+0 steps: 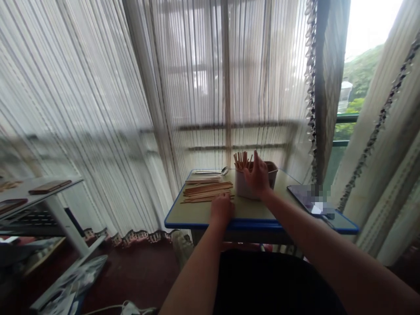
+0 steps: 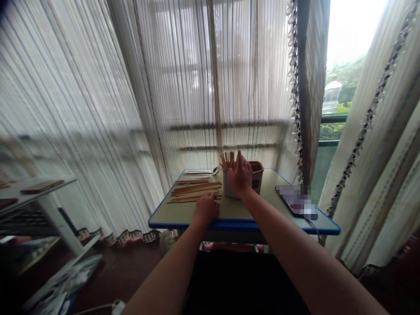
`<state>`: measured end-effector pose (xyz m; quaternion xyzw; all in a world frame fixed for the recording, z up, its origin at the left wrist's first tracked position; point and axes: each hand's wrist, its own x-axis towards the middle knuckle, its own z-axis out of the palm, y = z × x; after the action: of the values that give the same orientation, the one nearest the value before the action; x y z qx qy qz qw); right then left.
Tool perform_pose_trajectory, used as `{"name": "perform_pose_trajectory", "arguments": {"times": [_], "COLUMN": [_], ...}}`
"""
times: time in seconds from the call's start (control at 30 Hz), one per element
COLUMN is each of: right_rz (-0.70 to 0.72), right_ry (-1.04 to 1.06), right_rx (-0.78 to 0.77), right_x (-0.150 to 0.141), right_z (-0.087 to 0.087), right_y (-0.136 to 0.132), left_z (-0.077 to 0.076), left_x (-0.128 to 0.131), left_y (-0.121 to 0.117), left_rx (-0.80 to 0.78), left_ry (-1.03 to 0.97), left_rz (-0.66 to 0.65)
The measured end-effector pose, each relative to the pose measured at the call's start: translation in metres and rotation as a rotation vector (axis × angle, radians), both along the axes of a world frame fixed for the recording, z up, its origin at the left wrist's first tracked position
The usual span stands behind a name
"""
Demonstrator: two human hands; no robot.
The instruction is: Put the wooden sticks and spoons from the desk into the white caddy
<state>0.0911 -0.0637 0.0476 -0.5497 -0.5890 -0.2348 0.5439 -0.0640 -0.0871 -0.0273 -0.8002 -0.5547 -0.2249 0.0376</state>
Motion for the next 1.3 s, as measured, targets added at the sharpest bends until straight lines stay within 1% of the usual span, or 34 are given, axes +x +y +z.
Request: {"name": "perform_pose_trajectory", "arguments": {"times": [0.07, 0.13, 0.2, 0.23, 0.3, 0.33, 0.43, 0.5, 0.57, 0.73, 0.83, 0.93, 1.0, 1.07, 1.13, 1.2, 1.3], "right_rz": [0.018, 0.099, 0.216, 0.269, 0.321, 0.315, 0.251, 0.247, 0.264, 0.257, 0.249, 0.228, 0.144, 0.03, -0.04, -0.055, -0.039], "right_ry": [-0.028, -0.094, -0.179, -0.212, -0.244, -0.244, -0.237, -0.245, -0.224, 0.022, 0.171, 0.481, 0.628, 0.709, 0.782, 0.833, 0.846], "right_rx": [0.072, 0.069, -0.025, -0.106, -0.282, -0.36, -0.525, -0.588, -0.618, -0.531, -0.458, -0.309, -0.183, -0.074, -0.024, -0.019, -0.01], "right_x": [-0.006, -0.01, -0.012, -0.012, -0.01, -0.009, -0.003, 0.0, 0.003, 0.01, 0.017, 0.026, 0.03, 0.034, 0.035, 0.035, 0.034], "right_z": [-0.009, -0.027, -0.05, -0.061, -0.081, -0.088, -0.097, -0.099, -0.1, -0.103, -0.102, -0.097, -0.094, -0.091, -0.089, -0.088, -0.088], "right_y": [-0.014, -0.028, -0.038, -0.04, -0.039, -0.037, -0.027, -0.021, -0.016, -0.012, -0.014, -0.02, -0.026, -0.031, -0.034, -0.037, -0.037], "left_z": [0.001, 0.0, -0.001, -0.002, -0.004, -0.004, -0.004, -0.003, -0.002, -0.003, -0.003, -0.002, -0.002, -0.003, -0.004, -0.004, -0.004], "left_x": [-0.001, 0.0, 0.0, 0.0, 0.0, 0.0, 0.0, 0.001, 0.002, 0.004, 0.005, 0.006, 0.005, 0.005, 0.004, 0.004, 0.004], "left_y": [0.0, 0.001, 0.002, 0.003, 0.005, 0.005, 0.006, 0.005, 0.005, 0.003, 0.002, 0.0, 0.0, 0.0, 0.002, 0.003, 0.003], "left_rx": [0.015, 0.003, -0.016, -0.021, -0.01, -0.003, -0.019, -0.046, -0.05, 0.016, 0.055, 0.076, 0.108, 0.129, 0.11, 0.071, 0.051], "left_ry": [0.027, 0.057, 0.077, 0.079, 0.068, 0.06, 0.043, 0.031, 0.012, 0.012, 0.01, -0.001, -0.012, -0.011, 0.001, 0.018, 0.026], "left_rz": [0.066, 0.114, 0.13, 0.127, 0.104, 0.086, 0.031, 0.01, -0.004, 0.008, 0.025, 0.056, 0.074, 0.085, 0.086, 0.075, 0.056]}}
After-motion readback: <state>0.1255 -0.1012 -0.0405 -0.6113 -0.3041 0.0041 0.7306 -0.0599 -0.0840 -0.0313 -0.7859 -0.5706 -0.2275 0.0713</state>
